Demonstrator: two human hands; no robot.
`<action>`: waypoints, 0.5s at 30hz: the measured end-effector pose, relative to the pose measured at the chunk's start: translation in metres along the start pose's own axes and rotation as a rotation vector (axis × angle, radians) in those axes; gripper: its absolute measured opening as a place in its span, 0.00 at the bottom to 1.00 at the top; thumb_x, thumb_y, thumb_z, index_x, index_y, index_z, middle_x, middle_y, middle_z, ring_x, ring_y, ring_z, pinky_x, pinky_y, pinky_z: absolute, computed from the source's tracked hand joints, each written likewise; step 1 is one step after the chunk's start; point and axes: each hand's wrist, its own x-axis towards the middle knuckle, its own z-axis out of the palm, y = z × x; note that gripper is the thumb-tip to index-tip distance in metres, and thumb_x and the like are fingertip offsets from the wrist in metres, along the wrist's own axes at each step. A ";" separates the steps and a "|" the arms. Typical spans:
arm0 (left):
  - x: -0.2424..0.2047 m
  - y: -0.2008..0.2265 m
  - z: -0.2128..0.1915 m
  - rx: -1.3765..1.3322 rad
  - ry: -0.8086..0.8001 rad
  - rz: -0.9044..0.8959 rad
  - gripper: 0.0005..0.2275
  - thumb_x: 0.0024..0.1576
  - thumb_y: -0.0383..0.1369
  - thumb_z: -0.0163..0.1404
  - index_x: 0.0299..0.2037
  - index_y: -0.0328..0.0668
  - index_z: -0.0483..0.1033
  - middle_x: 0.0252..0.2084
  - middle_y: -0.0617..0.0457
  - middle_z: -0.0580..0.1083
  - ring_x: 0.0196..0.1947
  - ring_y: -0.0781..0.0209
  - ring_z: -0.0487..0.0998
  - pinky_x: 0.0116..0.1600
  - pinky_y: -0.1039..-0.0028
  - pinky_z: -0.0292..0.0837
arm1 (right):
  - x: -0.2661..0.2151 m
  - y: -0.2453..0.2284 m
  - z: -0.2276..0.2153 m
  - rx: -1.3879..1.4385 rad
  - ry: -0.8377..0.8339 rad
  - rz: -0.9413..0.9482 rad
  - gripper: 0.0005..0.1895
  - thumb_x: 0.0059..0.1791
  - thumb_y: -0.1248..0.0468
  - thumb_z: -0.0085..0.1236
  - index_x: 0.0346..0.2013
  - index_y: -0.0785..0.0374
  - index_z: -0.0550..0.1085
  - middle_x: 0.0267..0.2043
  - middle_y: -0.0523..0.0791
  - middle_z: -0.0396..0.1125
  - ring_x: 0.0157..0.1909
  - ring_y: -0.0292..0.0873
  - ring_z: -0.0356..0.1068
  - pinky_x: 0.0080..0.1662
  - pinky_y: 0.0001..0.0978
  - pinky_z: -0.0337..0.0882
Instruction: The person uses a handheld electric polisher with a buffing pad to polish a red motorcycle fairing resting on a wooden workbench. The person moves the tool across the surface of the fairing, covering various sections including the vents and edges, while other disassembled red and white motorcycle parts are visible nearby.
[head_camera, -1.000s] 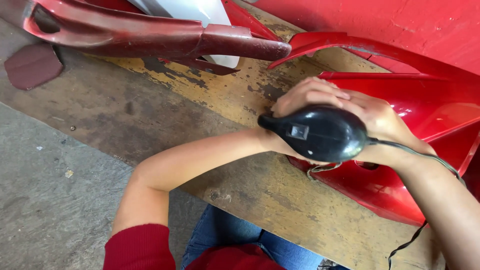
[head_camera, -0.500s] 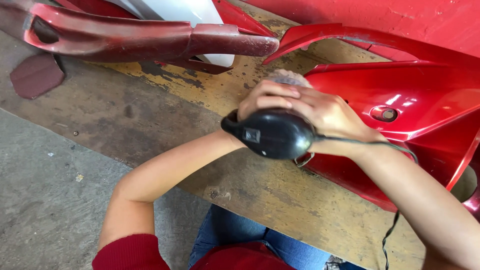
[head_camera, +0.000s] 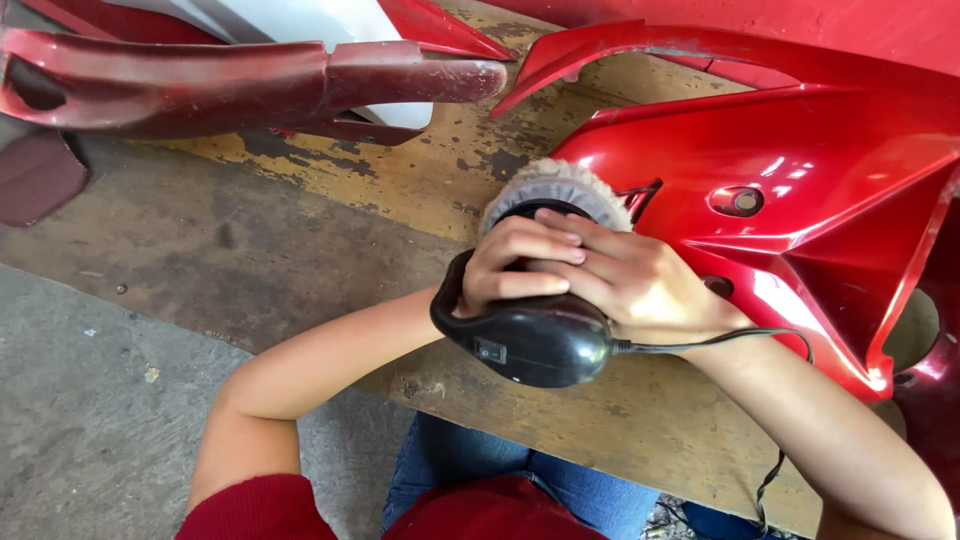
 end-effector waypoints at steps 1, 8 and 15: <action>-0.001 0.001 0.002 0.012 -0.014 0.028 0.11 0.62 0.31 0.57 0.51 0.42 0.73 0.55 0.42 0.74 0.55 0.46 0.77 0.62 0.59 0.75 | -0.004 -0.002 -0.001 -0.007 -0.001 -0.013 0.17 0.41 0.65 0.59 0.40 0.74 0.73 0.49 0.60 0.71 0.63 0.62 0.69 0.54 0.47 0.77; 0.041 0.027 0.049 -0.133 -0.111 0.098 0.08 0.64 0.30 0.52 0.52 0.46 0.76 0.58 0.46 0.73 0.58 0.48 0.77 0.63 0.60 0.74 | -0.075 -0.046 -0.040 -0.159 -0.088 0.293 0.10 0.40 0.68 0.59 0.34 0.70 0.74 0.59 0.64 0.69 0.61 0.57 0.71 0.48 0.41 0.74; 0.029 0.025 0.071 -0.113 -0.136 0.174 0.08 0.63 0.30 0.56 0.51 0.52 0.77 0.57 0.49 0.73 0.56 0.51 0.78 0.59 0.64 0.78 | -0.098 -0.064 -0.006 -0.112 0.113 0.280 0.11 0.43 0.67 0.57 0.37 0.72 0.74 0.59 0.63 0.66 0.64 0.61 0.67 0.61 0.51 0.72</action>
